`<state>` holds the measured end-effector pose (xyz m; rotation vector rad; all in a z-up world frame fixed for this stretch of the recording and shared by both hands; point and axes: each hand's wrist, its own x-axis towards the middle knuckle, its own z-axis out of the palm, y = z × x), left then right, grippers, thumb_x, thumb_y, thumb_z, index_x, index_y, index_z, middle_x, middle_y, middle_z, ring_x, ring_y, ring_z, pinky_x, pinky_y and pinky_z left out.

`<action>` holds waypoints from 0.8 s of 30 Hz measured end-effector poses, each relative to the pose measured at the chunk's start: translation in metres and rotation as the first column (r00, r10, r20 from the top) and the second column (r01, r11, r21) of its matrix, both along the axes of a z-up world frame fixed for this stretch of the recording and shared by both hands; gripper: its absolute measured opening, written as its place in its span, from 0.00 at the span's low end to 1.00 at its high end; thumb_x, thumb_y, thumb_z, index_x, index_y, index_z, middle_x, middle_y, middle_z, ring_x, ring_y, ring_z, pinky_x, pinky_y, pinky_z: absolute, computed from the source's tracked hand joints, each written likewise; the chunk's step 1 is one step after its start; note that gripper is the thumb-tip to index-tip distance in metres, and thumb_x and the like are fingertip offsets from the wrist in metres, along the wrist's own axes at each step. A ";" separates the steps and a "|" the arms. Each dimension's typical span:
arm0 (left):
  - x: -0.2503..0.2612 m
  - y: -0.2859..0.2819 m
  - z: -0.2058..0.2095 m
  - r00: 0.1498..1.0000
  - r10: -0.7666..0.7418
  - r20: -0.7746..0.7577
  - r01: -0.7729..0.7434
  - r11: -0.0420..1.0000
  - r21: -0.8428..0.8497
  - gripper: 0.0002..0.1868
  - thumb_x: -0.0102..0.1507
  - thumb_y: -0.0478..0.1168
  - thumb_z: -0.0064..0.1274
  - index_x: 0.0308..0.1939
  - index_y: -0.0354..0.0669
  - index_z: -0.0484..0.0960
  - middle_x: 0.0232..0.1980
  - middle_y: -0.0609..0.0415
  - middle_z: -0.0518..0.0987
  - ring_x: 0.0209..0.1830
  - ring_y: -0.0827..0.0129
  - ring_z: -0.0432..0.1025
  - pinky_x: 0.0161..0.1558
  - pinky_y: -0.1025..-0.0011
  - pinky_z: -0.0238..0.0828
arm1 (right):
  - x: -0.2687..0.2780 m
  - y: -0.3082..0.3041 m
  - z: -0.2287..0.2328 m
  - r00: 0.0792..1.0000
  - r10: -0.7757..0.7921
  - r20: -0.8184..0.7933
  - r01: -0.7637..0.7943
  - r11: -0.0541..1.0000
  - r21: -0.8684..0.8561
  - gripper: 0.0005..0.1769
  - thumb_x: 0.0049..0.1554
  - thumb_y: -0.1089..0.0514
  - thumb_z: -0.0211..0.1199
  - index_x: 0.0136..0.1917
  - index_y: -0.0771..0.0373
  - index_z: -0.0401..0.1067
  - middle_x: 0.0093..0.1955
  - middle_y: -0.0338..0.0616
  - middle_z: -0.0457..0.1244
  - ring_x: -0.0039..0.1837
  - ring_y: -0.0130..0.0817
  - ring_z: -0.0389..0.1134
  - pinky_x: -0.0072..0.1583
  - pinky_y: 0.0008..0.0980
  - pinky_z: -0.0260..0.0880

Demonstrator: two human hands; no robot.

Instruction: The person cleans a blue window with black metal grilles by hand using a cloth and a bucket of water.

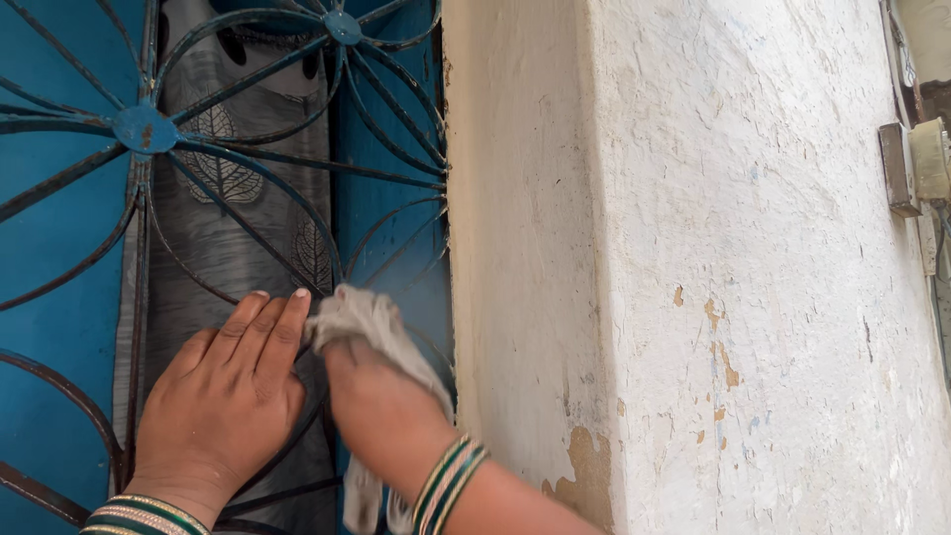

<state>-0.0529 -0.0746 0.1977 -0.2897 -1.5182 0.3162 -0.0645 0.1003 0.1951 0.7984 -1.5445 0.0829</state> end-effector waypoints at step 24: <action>-0.005 0.000 -0.008 0.998 0.024 -0.051 -0.025 1.000 -0.014 0.34 0.62 0.44 0.42 0.74 0.43 0.66 0.64 0.56 0.78 0.70 0.68 0.69 0.62 0.67 0.67 | -0.019 0.027 0.033 0.979 0.109 0.172 -0.099 0.993 -0.067 0.17 0.53 0.69 0.56 0.57 0.65 0.72 0.54 0.57 0.68 0.62 0.53 0.68 0.75 0.51 0.52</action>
